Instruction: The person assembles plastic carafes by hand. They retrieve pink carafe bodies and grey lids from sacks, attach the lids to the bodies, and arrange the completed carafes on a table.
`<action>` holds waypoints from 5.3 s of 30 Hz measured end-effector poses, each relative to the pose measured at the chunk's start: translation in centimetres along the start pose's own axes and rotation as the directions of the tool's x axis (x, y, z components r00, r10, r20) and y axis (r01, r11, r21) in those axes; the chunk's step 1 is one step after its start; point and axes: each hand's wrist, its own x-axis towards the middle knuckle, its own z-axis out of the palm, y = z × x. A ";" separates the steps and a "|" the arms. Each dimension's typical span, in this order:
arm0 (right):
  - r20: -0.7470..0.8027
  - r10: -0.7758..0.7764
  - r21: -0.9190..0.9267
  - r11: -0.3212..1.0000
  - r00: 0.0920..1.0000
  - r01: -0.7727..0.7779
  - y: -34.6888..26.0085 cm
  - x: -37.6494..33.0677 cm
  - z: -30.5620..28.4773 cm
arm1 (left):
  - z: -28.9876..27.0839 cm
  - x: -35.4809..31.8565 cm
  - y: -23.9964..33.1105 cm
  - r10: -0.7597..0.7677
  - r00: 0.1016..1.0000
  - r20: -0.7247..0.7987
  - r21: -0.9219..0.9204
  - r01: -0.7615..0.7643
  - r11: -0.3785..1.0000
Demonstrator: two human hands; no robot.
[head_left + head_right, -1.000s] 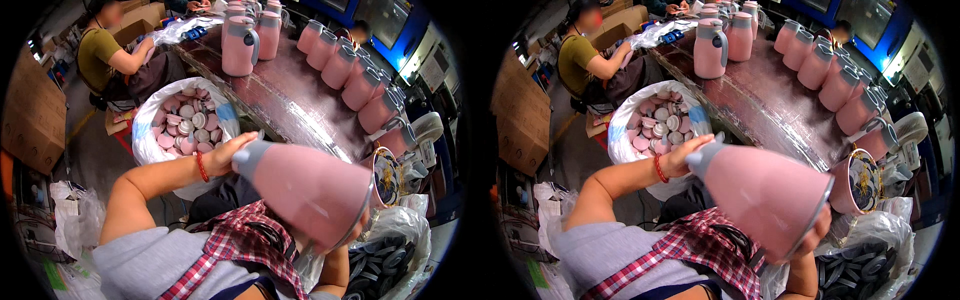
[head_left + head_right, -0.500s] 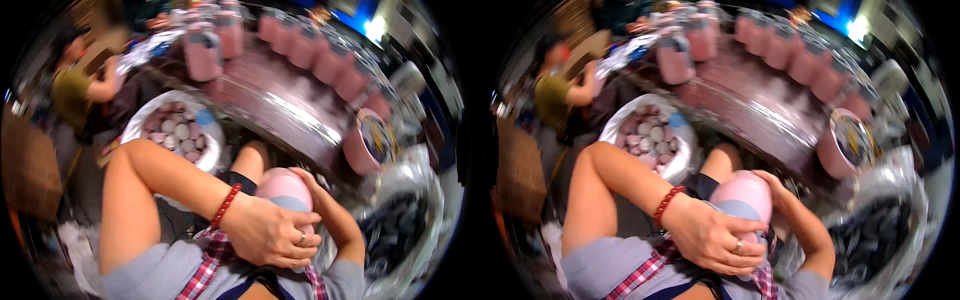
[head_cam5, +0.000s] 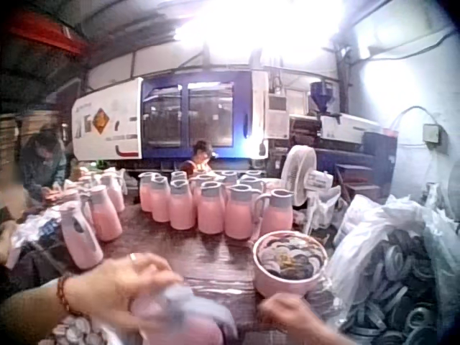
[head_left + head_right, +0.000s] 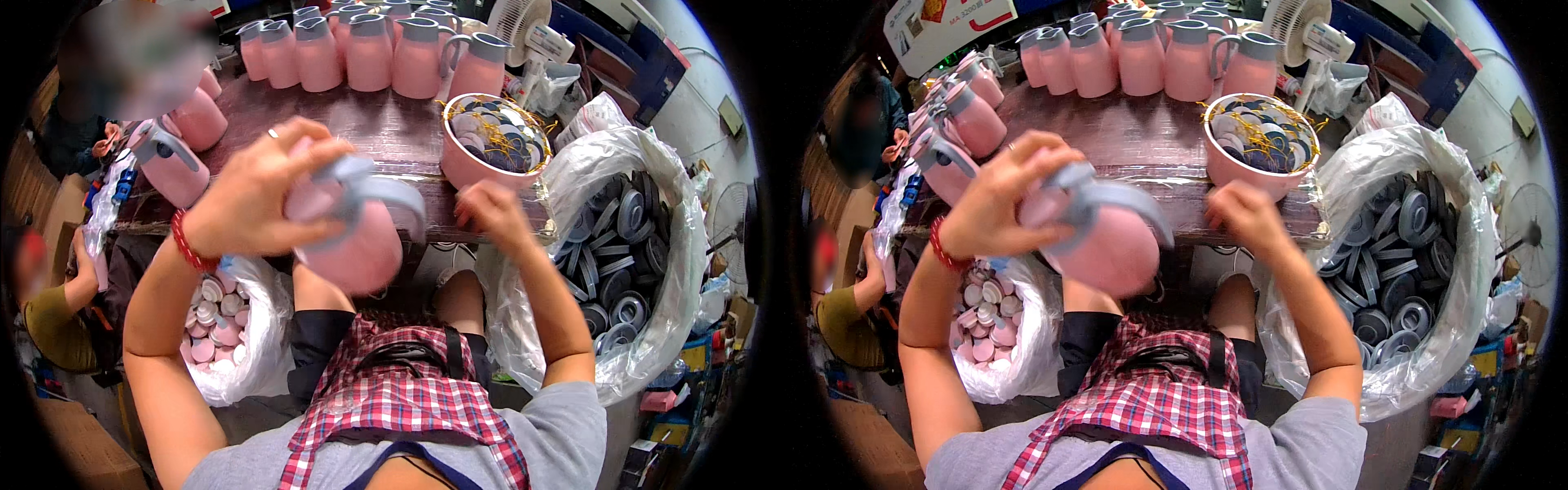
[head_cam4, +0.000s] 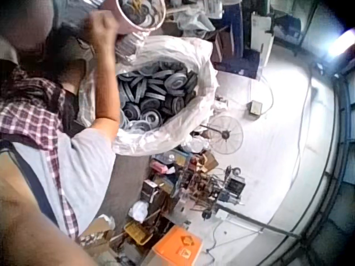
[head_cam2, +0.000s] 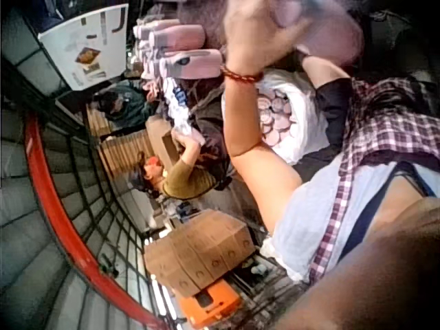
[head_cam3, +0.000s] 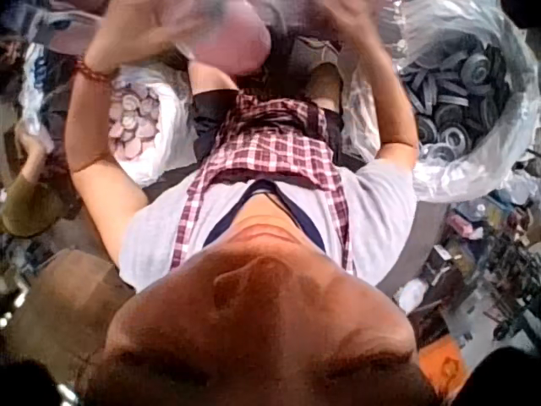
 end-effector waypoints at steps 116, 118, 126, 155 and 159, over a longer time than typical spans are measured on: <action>-0.388 0.105 -0.215 0.956 0.916 -0.201 -3.4 7.9 -17.3 | 19.6 -8.2 0.2 -0.801 0.518 -0.299 -0.912 0.093 0.400; -0.403 0.064 -0.078 0.992 0.913 -0.104 -4.2 8.3 -17.4 | 19.4 -8.4 0.0 -0.802 0.519 -0.295 -0.906 0.116 0.408; -0.422 -0.261 -0.375 0.922 0.868 0.095 -5.9 11.5 -16.3 | 19.4 -9.0 -0.4 -0.806 0.527 -0.269 -0.912 0.130 0.390; -0.666 -0.121 0.035 0.981 0.736 0.193 -3.2 8.8 -23.1 | 26.7 25.1 -0.8 -0.261 0.955 -0.141 0.132 0.279 0.951; -0.711 -0.216 0.028 0.942 0.669 0.334 -3.9 8.7 -21.7 | 26.2 25.3 -1.0 -0.270 0.957 -0.107 0.099 0.281 0.955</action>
